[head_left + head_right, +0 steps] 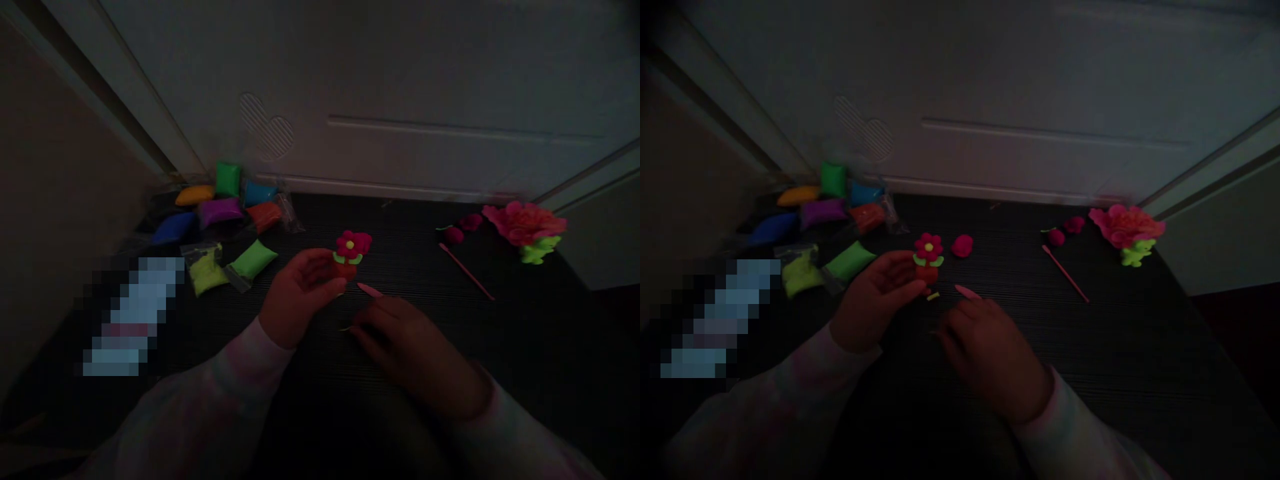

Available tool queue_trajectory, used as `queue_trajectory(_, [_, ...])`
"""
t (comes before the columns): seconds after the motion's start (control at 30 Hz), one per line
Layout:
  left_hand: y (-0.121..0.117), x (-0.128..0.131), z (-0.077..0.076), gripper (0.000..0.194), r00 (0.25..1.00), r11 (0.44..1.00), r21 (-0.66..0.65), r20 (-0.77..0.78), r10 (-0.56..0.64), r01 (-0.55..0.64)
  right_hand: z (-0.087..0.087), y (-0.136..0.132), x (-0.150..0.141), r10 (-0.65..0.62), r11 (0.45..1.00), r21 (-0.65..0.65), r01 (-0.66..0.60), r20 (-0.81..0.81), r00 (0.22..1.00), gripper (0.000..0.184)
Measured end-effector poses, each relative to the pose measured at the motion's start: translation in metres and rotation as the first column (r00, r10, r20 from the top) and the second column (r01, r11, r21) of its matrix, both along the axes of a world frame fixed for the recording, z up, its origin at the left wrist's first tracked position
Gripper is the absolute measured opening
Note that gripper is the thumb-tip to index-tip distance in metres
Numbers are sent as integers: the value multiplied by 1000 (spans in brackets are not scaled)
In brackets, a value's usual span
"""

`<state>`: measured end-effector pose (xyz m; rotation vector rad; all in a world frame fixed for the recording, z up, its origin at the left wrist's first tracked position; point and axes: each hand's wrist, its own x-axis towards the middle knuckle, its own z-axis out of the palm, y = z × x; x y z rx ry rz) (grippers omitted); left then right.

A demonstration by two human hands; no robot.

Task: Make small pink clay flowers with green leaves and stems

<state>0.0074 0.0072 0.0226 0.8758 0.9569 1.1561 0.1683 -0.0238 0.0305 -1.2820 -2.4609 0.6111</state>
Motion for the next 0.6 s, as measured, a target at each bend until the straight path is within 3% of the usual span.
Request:
queue_trajectory(0.07, [1, -1, 0, 32, 996, 999, -20, 84, -31, 32, -7, 2, 0, 24, 999, 23, -26, 90, 996, 14])
queue_trajectory(0.17, [1, -2, -1, 28, 985, 996, -41, 158, -73, 80, -8, 3, 2, 30, 999, 7, -31, 104, 994, 16])
queue_trajectory(0.27, [0, -1, -2, 28, 979, 994, -47, 180, -92, 102, 0, 4, 6, -26, 1000, -12, 26, 2, 1000, 13])
queue_trajectory(0.33, [-1, -1, -2, 29, 976, 993, -39, 192, -106, 116, 5, 5, 9, -154, 988, -43, 149, -127, 980, 10])
queue_trajectory(0.43, [-4, 1, -1, 29, 975, 990, -30, 178, -129, 137, 11, 6, 12, -389, 921, -203, 334, -409, 825, 21])
queue_trajectory(0.53, [-9, 3, 3, 27, 971, 977, -37, 132, -202, 208, 12, 6, 13, -502, 857, -442, 265, -599, 624, 40])
queue_trajectory(0.6, [-11, 4, 5, 26, 962, 963, -40, 79, -262, 266, 12, 5, 12, -523, 835, -519, 184, -642, 560, 44])
